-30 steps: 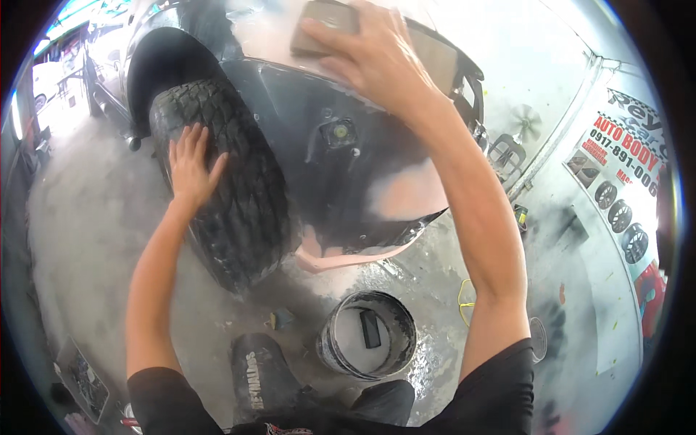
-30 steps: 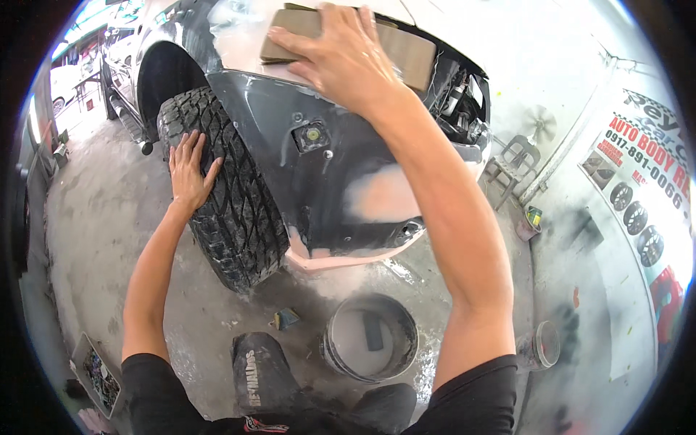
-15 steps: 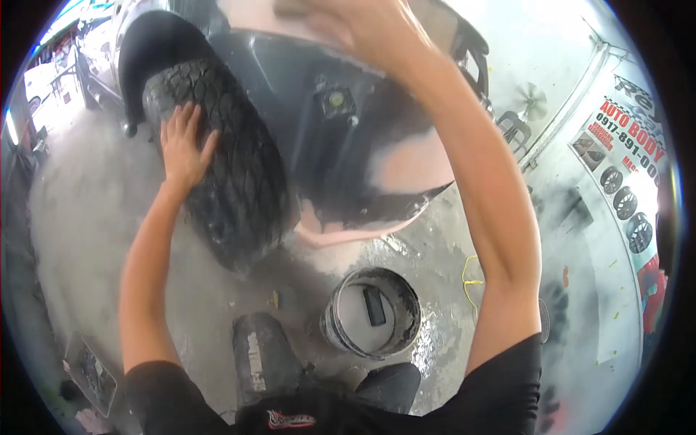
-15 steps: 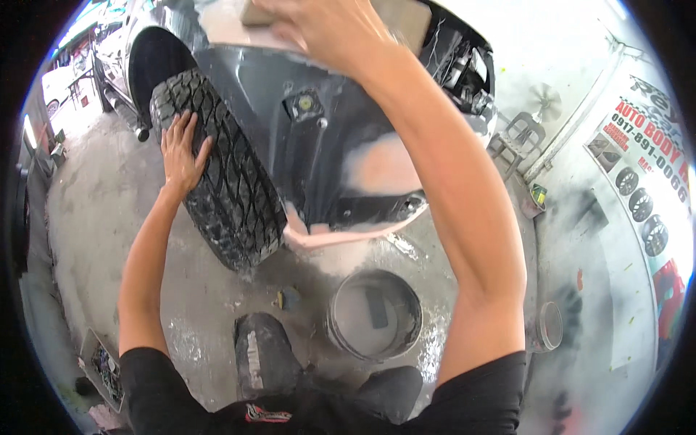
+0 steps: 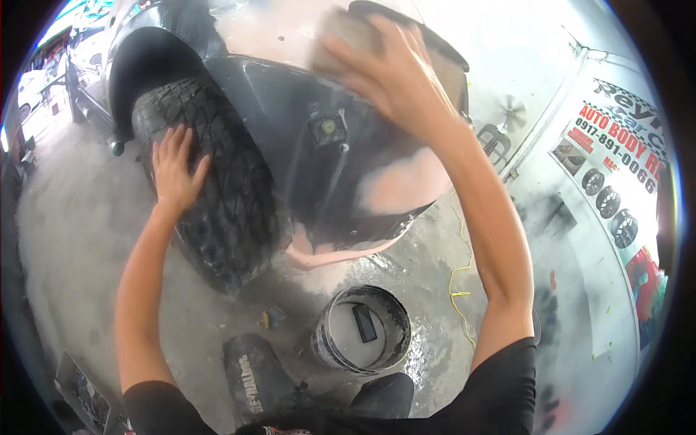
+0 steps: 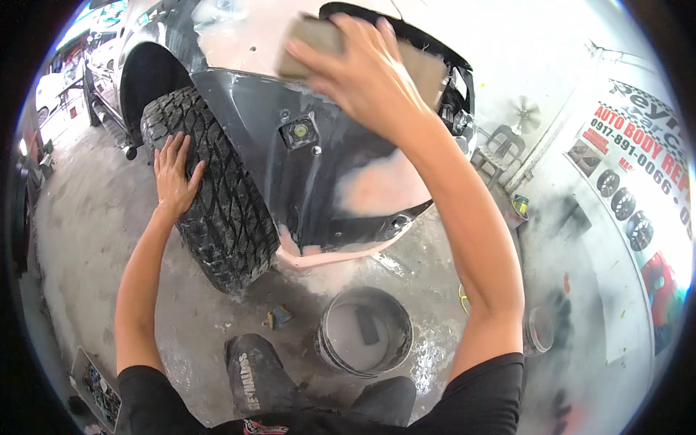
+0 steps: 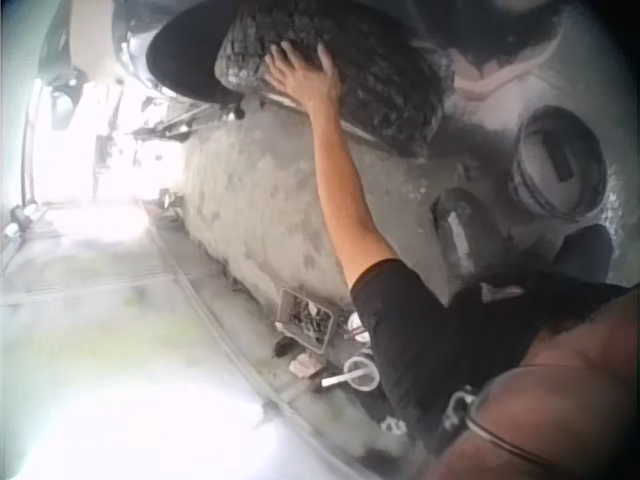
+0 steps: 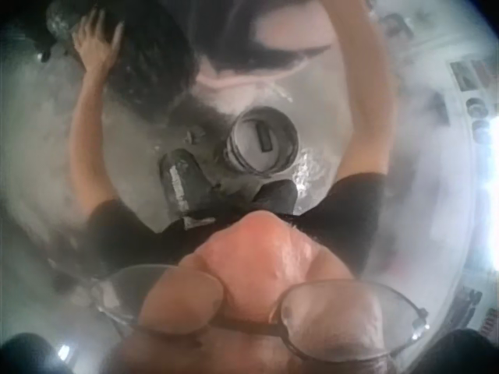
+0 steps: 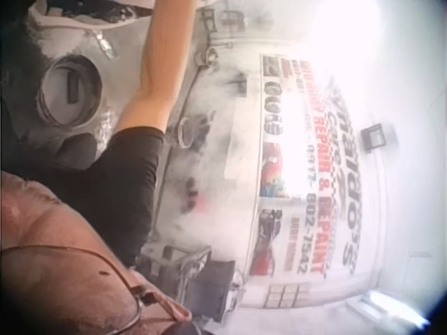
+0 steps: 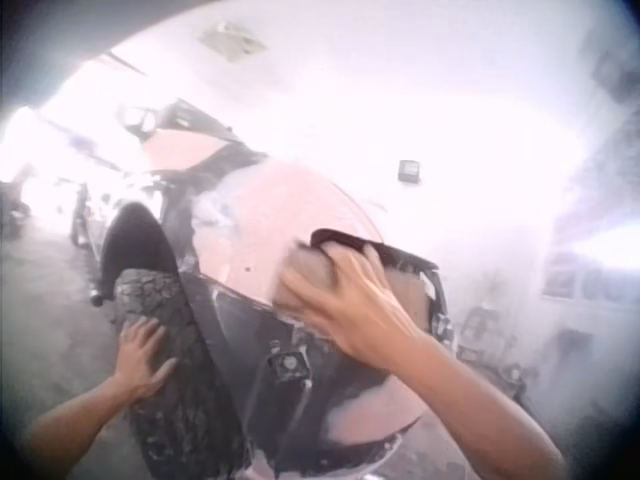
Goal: The person sands the front fender and bumper of a vehicle using a sanding block, wiping the surface with a cloth and touching it by hand, and dips the sanding block into a bucket of water.
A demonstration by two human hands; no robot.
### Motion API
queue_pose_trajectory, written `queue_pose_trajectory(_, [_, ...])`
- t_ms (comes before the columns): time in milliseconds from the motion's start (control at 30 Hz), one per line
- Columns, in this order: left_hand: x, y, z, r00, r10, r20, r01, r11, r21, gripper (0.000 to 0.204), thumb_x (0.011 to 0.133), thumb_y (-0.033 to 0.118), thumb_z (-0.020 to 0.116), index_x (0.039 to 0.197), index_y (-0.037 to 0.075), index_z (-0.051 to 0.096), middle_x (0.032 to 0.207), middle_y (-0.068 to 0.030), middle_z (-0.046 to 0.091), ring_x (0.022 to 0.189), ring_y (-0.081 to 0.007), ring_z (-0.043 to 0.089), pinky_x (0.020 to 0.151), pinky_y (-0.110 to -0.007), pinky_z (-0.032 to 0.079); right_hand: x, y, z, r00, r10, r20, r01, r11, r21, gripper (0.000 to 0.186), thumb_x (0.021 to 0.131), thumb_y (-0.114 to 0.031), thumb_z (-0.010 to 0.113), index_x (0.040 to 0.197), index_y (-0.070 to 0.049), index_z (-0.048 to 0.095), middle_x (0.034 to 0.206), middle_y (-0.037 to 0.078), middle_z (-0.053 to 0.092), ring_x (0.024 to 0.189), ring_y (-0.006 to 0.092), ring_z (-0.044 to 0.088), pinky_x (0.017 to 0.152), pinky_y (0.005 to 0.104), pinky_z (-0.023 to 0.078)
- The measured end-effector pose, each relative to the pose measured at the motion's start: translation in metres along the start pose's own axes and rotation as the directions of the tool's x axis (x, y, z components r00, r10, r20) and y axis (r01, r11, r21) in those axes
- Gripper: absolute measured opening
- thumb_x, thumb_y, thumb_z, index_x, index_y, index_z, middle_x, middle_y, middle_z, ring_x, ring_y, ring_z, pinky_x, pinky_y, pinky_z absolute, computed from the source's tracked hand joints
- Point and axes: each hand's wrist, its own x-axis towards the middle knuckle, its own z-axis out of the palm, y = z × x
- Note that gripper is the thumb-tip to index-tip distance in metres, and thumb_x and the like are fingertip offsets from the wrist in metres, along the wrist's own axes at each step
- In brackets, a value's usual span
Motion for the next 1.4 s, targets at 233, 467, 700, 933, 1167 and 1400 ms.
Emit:
queue_pose_trajectory(233, [0.012,0.013,0.007,1.000,-0.002,0.008,0.003,1.000,-0.025,0.065,0.098,0.037,0.070,0.154,0.007,0.055,0.161,-0.0133,0.051,0.156,-0.0366,0.037,0.131,-0.057,0.020,0.035,0.006,-0.015,0.993,0.102,0.059,-0.099,0.994,-0.050,0.056,0.094,-0.030,0.077,0.149,-0.030,0.064,0.142,0.025,0.053,0.132,0.0428,0.054,0.114,0.0664,0.036])
queue_pose_trajectory(467, [0.003,-0.001,0.002,0.999,0.003,0.037,-0.002,1.000,-0.020,0.061,0.103,0.038,0.066,0.157,0.011,0.054,0.164,-0.0116,0.048,0.158,-0.0350,0.035,0.131,-0.056,0.020,-0.023,0.009,-0.015,1.000,0.006,0.011,-0.005,0.995,-0.102,0.061,0.089,-0.029,0.083,0.147,-0.036,0.066,0.147,0.022,0.053,0.135,0.0402,0.053,0.112,0.0650,0.036])
queue_pose_trajectory(700, [0.011,0.012,0.008,0.999,-0.010,0.034,0.010,1.000,-0.005,0.063,0.103,0.041,0.065,0.157,0.011,0.054,0.164,-0.0113,0.048,0.158,-0.0343,0.036,0.131,-0.056,0.020,-0.003,0.004,-0.003,0.996,0.023,-0.084,-0.026,0.999,-0.041,0.054,0.089,-0.031,0.083,0.142,-0.033,0.070,0.142,0.024,0.053,0.132,0.0432,0.052,0.115,0.0669,0.035])
queue_pose_trajectory(933, [0.006,0.004,0.003,1.000,-0.002,0.029,0.001,1.000,0.020,0.066,0.100,0.040,0.069,0.155,0.007,0.054,0.163,-0.0141,0.049,0.158,-0.0357,0.035,0.131,-0.056,0.020,-0.056,0.014,-0.027,1.000,0.012,0.006,-0.012,0.999,-0.050,0.052,0.090,-0.028,0.083,0.141,-0.032,0.071,0.142,0.025,0.053,0.131,0.0447,0.052,0.117,0.0647,0.035])
queue_pose_trajectory(1167, [0.010,0.010,0.006,0.999,-0.024,0.031,0.022,0.998,0.050,0.066,0.100,0.041,0.069,0.155,0.008,0.054,0.163,-0.0133,0.048,0.157,-0.0358,0.036,0.130,-0.056,0.021,-0.004,-0.006,0.002,0.995,0.060,-0.085,-0.062,0.998,-0.032,0.060,0.087,-0.022,0.085,0.143,-0.036,0.069,0.144,0.026,0.051,0.134,0.0451,0.052,0.120,0.0667,0.033])
queue_pose_trajectory(1400, [0.011,0.013,0.004,1.000,-0.012,0.028,0.010,0.998,0.069,0.067,0.102,0.046,0.066,0.157,0.011,0.053,0.163,-0.0107,0.049,0.156,-0.0344,0.037,0.130,-0.056,0.021,-0.065,0.016,-0.032,0.999,0.046,0.026,-0.044,0.994,-0.098,0.052,0.096,-0.032,0.077,0.147,-0.033,0.065,0.146,0.028,0.051,0.135,0.0458,0.052,0.120,0.0678,0.032])
